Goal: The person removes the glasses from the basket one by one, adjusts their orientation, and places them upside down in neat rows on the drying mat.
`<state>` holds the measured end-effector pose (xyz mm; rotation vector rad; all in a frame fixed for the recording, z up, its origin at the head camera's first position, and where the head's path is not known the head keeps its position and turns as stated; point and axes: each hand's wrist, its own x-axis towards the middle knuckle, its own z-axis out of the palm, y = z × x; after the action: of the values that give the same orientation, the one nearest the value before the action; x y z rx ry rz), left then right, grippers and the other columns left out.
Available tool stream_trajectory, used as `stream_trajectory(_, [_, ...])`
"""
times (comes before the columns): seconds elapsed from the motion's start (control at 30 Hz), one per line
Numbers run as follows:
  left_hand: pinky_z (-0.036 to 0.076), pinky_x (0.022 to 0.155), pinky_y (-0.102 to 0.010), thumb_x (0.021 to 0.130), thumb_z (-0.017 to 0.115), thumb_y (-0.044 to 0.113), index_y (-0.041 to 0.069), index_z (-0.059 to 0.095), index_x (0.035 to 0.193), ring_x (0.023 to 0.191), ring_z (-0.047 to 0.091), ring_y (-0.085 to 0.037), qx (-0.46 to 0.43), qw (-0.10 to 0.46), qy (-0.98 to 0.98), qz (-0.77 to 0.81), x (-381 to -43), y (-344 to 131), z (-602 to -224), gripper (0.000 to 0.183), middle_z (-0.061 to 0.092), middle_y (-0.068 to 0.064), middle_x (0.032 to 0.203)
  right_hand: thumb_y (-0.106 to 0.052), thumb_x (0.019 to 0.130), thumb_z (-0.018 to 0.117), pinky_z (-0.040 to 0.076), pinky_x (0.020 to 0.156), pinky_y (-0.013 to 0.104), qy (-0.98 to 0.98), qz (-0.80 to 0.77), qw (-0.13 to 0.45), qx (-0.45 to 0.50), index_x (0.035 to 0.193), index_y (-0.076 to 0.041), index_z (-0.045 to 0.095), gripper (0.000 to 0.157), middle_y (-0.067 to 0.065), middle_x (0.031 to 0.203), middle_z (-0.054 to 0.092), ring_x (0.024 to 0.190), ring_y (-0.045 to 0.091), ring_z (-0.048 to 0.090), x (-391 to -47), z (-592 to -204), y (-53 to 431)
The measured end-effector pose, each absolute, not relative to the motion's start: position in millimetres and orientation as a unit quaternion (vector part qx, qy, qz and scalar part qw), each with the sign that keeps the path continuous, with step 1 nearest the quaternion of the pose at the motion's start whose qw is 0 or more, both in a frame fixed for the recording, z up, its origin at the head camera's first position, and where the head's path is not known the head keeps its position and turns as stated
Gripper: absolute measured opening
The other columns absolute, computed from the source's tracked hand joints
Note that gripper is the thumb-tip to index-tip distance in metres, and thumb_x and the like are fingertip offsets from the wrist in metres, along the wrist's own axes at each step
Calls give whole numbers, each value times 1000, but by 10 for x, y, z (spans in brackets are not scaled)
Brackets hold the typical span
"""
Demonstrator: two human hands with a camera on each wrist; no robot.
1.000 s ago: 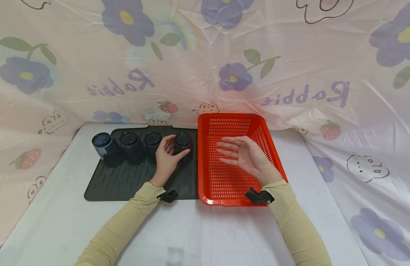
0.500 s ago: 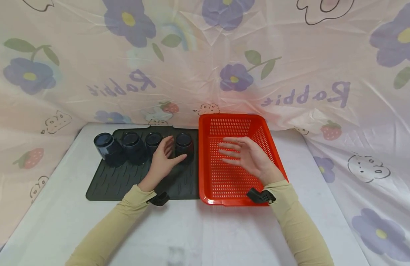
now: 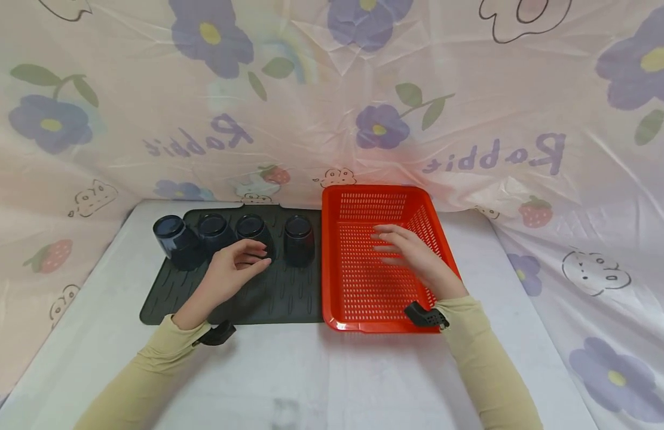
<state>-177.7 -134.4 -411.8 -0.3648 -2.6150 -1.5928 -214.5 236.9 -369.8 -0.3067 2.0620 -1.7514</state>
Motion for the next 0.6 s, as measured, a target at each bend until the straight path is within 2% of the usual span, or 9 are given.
stream_trajectory(0.1, [54, 82, -40, 89, 70, 25, 5, 62, 119, 98, 63, -24, -115, 41, -863, -490, -1764, -1423, -4048, 36, 64, -11, 113, -32, 102, 46, 36, 101, 58, 785, -574, 203, -114, 145, -2, 34, 53, 24, 143, 38, 126, 46, 40, -2116, -3710, 2369])
stream_trajectory(0.17, [53, 84, -42, 89, 70, 25, 4, 61, 120, 100, 61, -26, -117, 60, -872, -471, -1761, -1462, -4000, 38, 63, -12, 114, -35, 101, 49, 37, 101, 57, 817, -529, 199, -114, 146, -6, 33, 56, 22, 143, 40, 127, 43, 42, -2100, -3719, 2359])
stream_trajectory(0.3, [53, 83, -44, 89, 71, 25, 2, 60, 123, 99, 59, -28, -124, 120, -887, -429, -1769, -1507, -3911, 42, 61, -15, 115, -43, 98, 52, 36, 102, 56, 874, -433, 175, -130, 146, -12, 36, 59, 16, 144, 41, 127, 35, 43, -2075, -3737, 2310])
stream_trajectory(0.4, [51, 83, -45, 89, 70, 27, 2, 56, 127, 101, 57, -31, -119, 160, -896, -396, -1788, -1512, -3887, 48, 56, -17, 119, -42, 97, 54, 38, 101, 55, 897, -383, 160, -151, 145, -12, 39, 59, 14, 144, 42, 125, 34, 45, -2056, -3762, 2268])
stream_trajectory(0.5, [47, 90, -51, 91, 67, 33, 3, 51, 134, 113, 51, -36, -108, 176, -913, -352, -1827, -1510, -3898, 55, 46, -19, 133, -40, 96, 56, 37, 102, 55, 914, -336, 144, -177, 145, -8, 39, 61, 17, 144, 41, 126, 36, 44, -2045, -3793, 2238])
stream_trajectory(0.6, [36, 101, -57, 91, 65, 38, 4, 45, 140, 133, 33, -40, -103, 165, -929, -316, -1862, -1519, -3917, 63, 30, -20, 149, -42, 96, 56, 30, 107, 55, 927, -291, 126, -202, 147, -6, 35, 66, 17, 147, 37, 132, 36, 36, -2035, -3810, 2210])
